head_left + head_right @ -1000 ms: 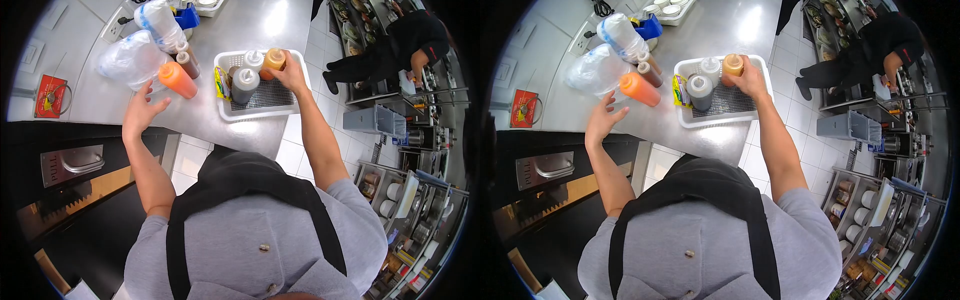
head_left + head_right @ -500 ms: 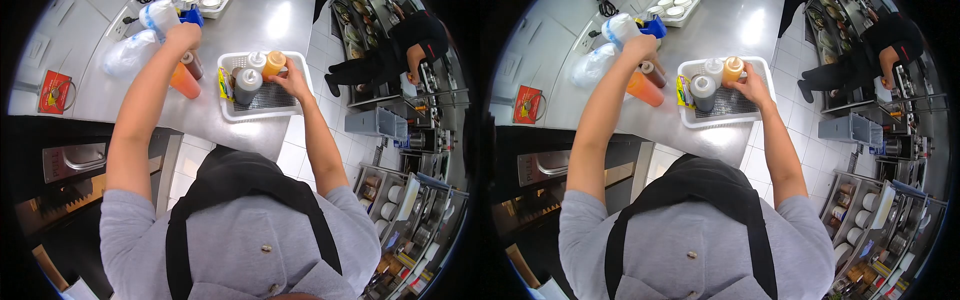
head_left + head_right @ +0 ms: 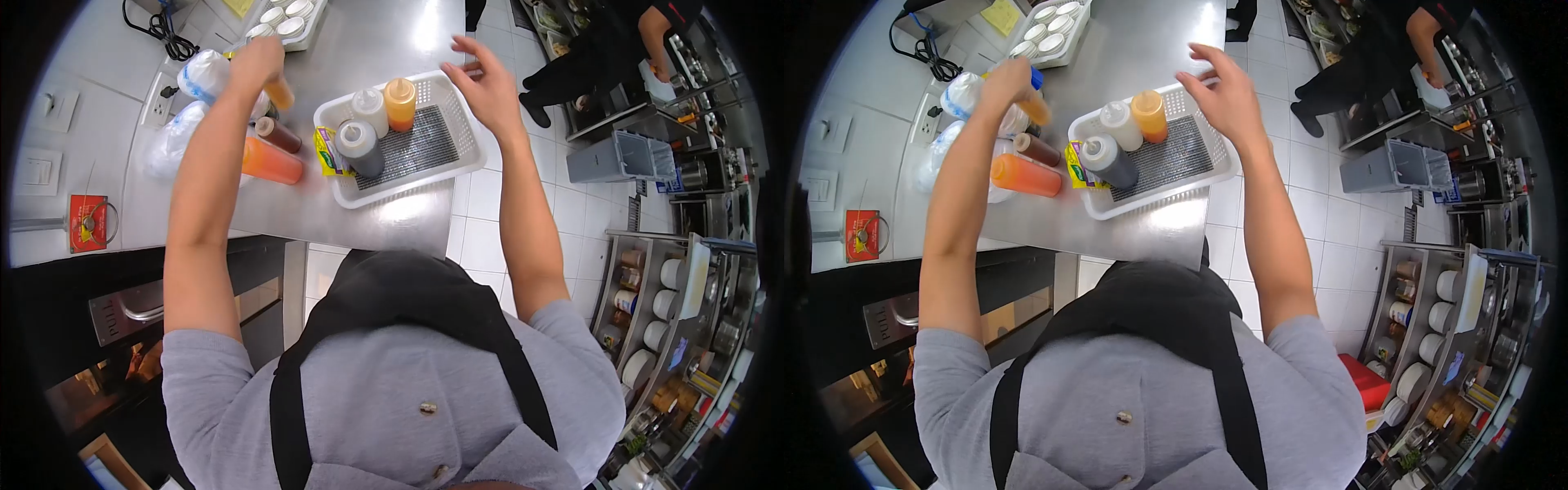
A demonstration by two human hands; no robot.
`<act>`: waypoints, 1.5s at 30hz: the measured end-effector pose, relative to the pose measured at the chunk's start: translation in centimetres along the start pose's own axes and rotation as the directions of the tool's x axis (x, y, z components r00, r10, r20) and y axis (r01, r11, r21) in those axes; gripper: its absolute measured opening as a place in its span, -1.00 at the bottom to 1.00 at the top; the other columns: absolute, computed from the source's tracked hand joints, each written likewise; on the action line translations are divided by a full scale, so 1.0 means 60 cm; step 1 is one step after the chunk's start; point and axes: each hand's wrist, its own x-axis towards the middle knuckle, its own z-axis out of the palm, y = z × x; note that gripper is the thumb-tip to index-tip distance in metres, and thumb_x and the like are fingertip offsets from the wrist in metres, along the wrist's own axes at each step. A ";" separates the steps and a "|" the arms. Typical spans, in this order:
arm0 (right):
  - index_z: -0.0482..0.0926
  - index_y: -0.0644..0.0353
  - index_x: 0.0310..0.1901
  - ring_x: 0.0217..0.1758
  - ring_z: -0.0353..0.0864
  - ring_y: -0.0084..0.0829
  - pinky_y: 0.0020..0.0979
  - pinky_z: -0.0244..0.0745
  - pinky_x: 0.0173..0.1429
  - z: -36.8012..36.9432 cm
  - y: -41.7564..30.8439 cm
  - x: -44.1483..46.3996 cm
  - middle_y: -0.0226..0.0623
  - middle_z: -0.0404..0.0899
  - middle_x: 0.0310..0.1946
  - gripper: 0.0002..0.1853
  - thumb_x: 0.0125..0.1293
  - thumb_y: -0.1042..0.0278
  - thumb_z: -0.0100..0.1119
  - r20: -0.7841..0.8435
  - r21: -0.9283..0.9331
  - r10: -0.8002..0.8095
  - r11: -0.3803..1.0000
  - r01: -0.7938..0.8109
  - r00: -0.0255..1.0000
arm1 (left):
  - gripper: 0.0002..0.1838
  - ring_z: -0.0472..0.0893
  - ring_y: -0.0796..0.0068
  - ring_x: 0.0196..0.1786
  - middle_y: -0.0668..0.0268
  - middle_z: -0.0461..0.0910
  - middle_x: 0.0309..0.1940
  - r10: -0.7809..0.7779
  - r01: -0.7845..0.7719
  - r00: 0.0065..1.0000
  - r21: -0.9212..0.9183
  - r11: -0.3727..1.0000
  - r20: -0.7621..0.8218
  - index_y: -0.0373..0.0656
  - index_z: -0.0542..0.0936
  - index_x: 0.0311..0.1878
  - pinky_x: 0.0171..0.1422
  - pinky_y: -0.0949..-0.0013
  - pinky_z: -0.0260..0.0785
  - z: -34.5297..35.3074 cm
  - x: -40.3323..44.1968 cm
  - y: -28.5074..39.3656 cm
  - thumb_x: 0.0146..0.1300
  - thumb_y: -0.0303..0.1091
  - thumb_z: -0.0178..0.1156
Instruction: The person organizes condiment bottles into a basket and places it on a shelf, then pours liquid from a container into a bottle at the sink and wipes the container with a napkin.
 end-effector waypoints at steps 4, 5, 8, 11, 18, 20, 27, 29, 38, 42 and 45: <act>0.57 0.14 0.27 -0.08 0.73 -0.38 -0.35 0.66 -0.02 0.064 -0.033 0.068 -0.23 0.68 0.12 -0.43 0.24 0.20 0.47 0.103 0.102 -0.200 0.977 0.190 0.974 | -0.64 0.75 0.02 0.04 -0.06 0.72 -0.01 0.065 -0.061 0.997 0.085 0.994 -0.035 -0.27 0.68 0.08 0.09 0.10 0.61 -0.141 -0.042 0.057 0.18 -0.48 0.34; 0.58 0.14 0.26 -0.08 0.74 -0.30 -0.29 0.66 0.02 0.085 -0.040 0.087 -0.19 0.67 0.10 -0.39 0.20 0.13 0.51 0.118 0.087 -0.252 0.966 0.243 0.960 | -0.64 0.75 0.02 0.04 -0.06 0.72 -0.01 0.074 -0.071 0.997 0.087 0.994 -0.038 -0.27 0.68 0.08 0.09 0.10 0.61 -0.165 -0.043 0.069 0.18 -0.48 0.34; 0.58 0.14 0.24 -0.08 0.76 -0.21 -0.24 0.64 0.07 0.126 -0.077 0.124 -0.18 0.70 0.06 -0.35 0.15 0.07 0.53 0.082 0.025 -0.412 0.911 0.412 0.907 | -0.59 0.71 -0.09 0.08 -0.16 0.69 -0.02 0.213 -0.201 0.967 0.098 0.975 -0.136 -0.32 0.64 0.03 0.13 0.08 0.59 -0.234 -0.067 0.112 0.13 -0.34 0.41; 0.62 0.19 0.00 -0.11 0.75 -0.07 -0.22 0.62 0.02 0.096 -0.114 0.143 -0.05 0.75 -0.15 -0.57 0.15 0.17 0.46 0.199 0.113 -0.218 0.974 0.198 0.956 | -0.63 0.74 -0.09 -0.31 -0.16 0.68 -0.43 0.331 -0.359 0.870 -0.010 0.933 -0.366 -0.36 0.72 -0.40 -0.18 0.03 0.61 -0.285 -0.148 0.146 0.10 -0.13 0.41; 0.58 0.20 0.19 -0.04 0.79 -0.15 -0.24 0.64 0.09 0.015 0.067 0.027 -0.06 0.75 -0.04 -0.34 0.06 0.12 0.53 0.216 -0.208 0.184 0.968 -0.139 0.959 | -0.47 0.72 0.31 0.04 0.05 0.73 -0.01 -0.205 -0.483 0.701 -0.666 0.568 -0.683 -0.20 0.59 0.27 0.15 0.31 0.53 -0.177 -0.257 0.056 0.26 -0.25 0.44; 0.58 0.20 0.19 -0.01 0.78 -0.13 -0.22 0.63 0.11 0.043 0.121 -0.006 -0.03 0.75 -0.03 -0.35 0.06 0.13 0.52 0.234 -0.216 0.247 0.956 -0.197 0.940 | -0.52 0.68 0.46 0.00 0.18 0.72 -0.05 -0.454 -0.269 0.741 -0.838 0.474 -0.495 -0.17 0.60 0.27 0.11 0.35 0.52 -0.119 -0.295 -0.006 0.31 -0.31 0.41; 0.53 0.22 0.25 0.15 0.69 0.00 -0.15 0.57 0.25 0.106 0.162 -0.035 0.04 0.71 0.04 -0.32 0.09 0.17 0.49 0.271 -0.321 0.355 0.910 -0.264 0.895 | -0.38 0.61 0.40 0.10 0.20 0.61 0.05 -0.572 0.035 0.780 -0.895 0.445 -0.254 -0.18 0.50 0.35 0.13 0.30 0.52 0.153 -0.350 -0.142 0.27 -0.25 0.47; 0.52 0.24 0.26 0.16 0.68 0.01 -0.14 0.56 0.25 0.107 0.156 -0.039 0.06 0.70 0.06 -0.30 0.09 0.16 0.49 0.270 -0.360 0.351 0.900 -0.245 0.897 | -0.23 0.54 0.31 0.24 0.15 0.53 0.20 -0.472 0.063 0.874 -0.936 0.346 -0.115 -0.17 0.38 0.44 0.25 0.19 0.47 0.212 -0.361 -0.145 0.22 -0.23 0.51; 0.64 0.08 0.17 -0.09 0.73 -0.36 -0.35 0.65 0.01 0.204 -0.217 -0.045 -0.18 0.71 -0.06 -0.58 0.27 0.32 0.38 0.439 0.053 -0.073 0.997 0.055 0.896 | -0.03 0.53 0.13 0.33 0.11 0.48 0.33 -0.473 0.036 0.879 -0.980 0.194 -0.062 -0.16 0.30 0.45 0.34 0.10 0.42 0.314 -0.325 -0.026 0.01 -0.19 0.62; 0.47 0.01 0.37 0.12 0.68 -0.02 -0.13 0.56 0.22 0.417 -0.209 0.086 -0.08 0.69 0.07 -0.30 0.15 0.27 0.46 0.853 -0.224 -0.026 0.884 0.410 0.521 | -0.10 0.59 0.20 0.25 0.08 0.48 0.30 -0.581 0.033 0.812 -0.991 0.133 -0.051 -0.27 0.32 0.40 0.33 0.15 0.49 0.300 -0.305 -0.015 0.05 -0.28 0.62; 0.45 0.00 0.38 0.15 0.66 0.02 -0.14 0.55 0.23 0.495 -0.156 0.128 -0.07 0.69 0.08 -0.24 0.09 0.26 0.51 0.948 -0.129 -0.093 0.761 0.636 0.304 | -0.18 0.59 0.26 0.23 0.11 0.51 0.23 -0.576 -0.062 0.809 -0.991 0.118 -0.119 -0.29 0.35 0.37 0.31 0.17 0.51 0.316 -0.317 -0.027 0.10 -0.38 0.59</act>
